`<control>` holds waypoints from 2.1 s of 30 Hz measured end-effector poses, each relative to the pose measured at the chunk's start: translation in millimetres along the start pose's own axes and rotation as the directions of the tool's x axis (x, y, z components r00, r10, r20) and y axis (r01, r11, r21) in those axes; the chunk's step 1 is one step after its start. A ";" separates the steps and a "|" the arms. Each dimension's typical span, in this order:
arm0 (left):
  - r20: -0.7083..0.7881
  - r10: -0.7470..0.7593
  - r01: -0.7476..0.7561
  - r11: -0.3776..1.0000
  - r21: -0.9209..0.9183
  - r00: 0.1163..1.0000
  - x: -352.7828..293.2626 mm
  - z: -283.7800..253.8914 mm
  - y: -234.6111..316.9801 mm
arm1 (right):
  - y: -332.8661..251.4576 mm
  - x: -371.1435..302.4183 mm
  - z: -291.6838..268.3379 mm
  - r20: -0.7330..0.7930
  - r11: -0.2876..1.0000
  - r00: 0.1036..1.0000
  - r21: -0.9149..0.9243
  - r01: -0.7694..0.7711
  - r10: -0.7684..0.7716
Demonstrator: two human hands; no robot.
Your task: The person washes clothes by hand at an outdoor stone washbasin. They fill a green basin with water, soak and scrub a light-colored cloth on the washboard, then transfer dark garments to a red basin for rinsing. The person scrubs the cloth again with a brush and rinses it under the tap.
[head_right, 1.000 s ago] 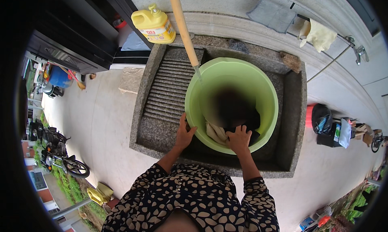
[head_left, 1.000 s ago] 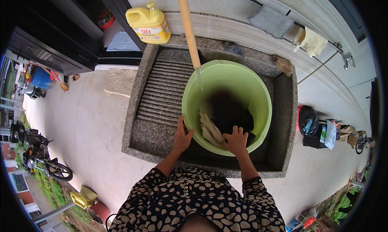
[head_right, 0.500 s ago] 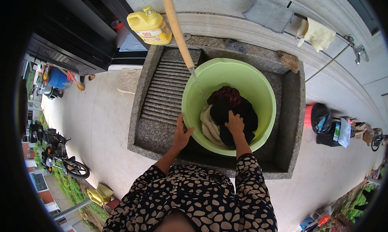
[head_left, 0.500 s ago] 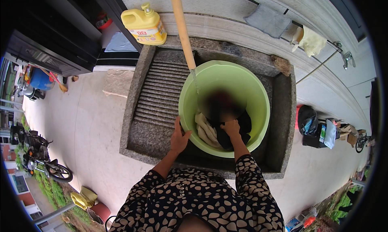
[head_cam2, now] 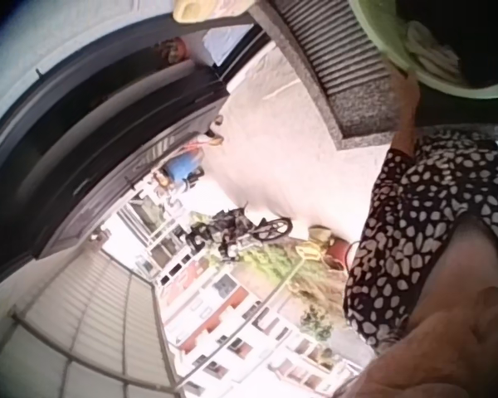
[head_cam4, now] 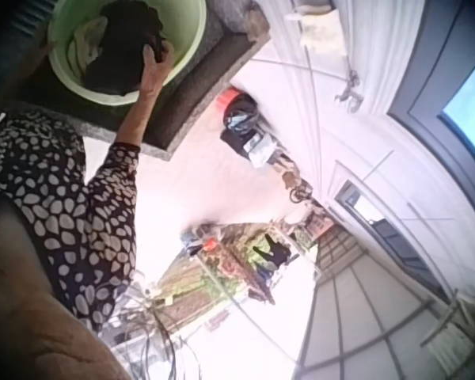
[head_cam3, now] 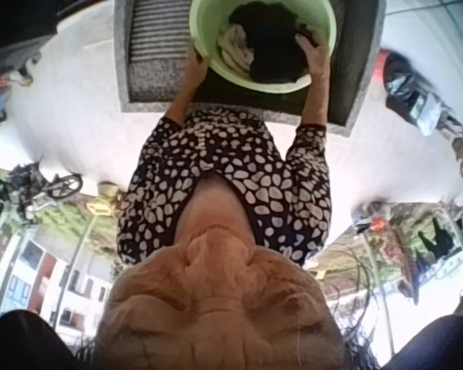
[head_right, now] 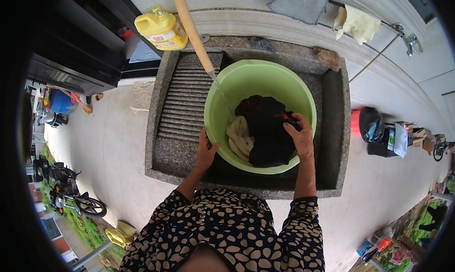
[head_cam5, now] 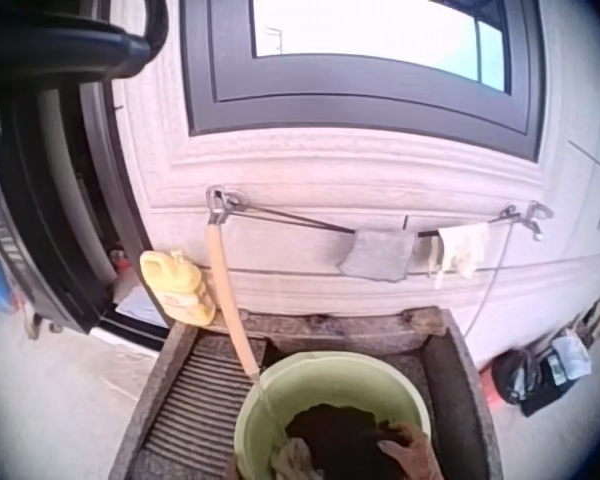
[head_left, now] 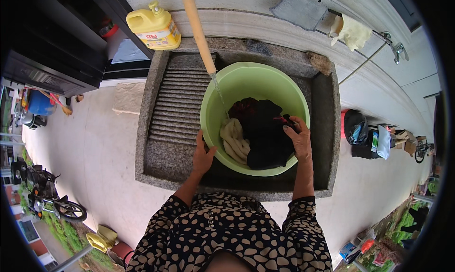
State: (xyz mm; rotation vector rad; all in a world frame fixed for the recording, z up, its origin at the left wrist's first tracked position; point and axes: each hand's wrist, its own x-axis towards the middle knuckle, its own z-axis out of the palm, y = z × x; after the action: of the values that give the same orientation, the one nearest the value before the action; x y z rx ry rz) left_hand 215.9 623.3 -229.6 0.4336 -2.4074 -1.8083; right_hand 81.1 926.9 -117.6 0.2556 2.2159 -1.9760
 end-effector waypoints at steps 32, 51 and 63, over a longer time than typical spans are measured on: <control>0.079 -0.080 0.091 0.983 -0.158 0.994 1.5 -5.5 15.3 | -23.1 -105.7 -20.6 -0.076 0.958 0.984 -0.253 0.135 -0.159; 0.389 -0.207 0.307 0.927 -0.215 0.898 -18.4 26.9 116.8 | -8.0 -153.0 89.6 0.424 0.672 0.694 -0.231 0.704 -0.581; 0.125 -0.442 0.456 0.880 -0.132 0.888 -1.5 -14.0 117.8 | -9.6 -163.4 79.0 0.316 0.646 0.734 -0.349 0.679 -0.601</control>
State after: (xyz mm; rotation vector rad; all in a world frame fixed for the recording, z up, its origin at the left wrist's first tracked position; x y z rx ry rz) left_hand 201.2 640.7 -113.1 0.9839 -2.3332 -2.2244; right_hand 238.3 844.1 -79.3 -0.8617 2.7875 -1.5365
